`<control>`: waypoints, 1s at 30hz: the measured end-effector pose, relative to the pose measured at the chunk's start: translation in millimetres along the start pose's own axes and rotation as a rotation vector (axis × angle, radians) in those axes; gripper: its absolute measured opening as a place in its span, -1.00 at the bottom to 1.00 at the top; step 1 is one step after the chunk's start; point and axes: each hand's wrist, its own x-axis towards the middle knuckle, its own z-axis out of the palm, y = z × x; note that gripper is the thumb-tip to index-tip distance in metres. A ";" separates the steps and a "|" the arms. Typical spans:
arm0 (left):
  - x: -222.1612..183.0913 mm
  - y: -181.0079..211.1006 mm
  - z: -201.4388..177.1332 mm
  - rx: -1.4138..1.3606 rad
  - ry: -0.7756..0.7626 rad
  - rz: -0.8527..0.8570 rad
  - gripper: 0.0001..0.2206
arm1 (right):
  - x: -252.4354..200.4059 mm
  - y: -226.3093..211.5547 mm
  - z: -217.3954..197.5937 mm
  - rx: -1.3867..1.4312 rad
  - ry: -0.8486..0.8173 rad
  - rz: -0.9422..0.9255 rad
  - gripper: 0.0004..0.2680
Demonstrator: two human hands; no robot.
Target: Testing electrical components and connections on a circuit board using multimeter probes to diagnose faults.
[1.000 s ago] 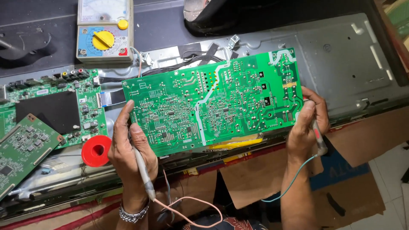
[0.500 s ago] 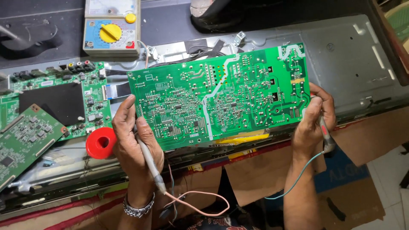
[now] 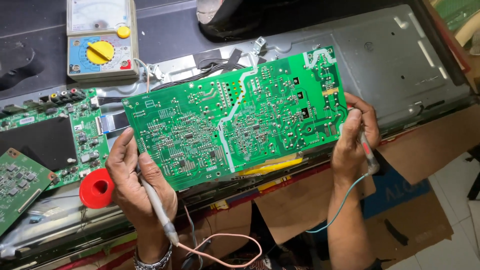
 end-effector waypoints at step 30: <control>-1.1 -2.3 4.9 -0.011 0.016 -0.005 -0.69 | -0.8 19.0 1.7 -0.002 0.024 -0.067 -0.73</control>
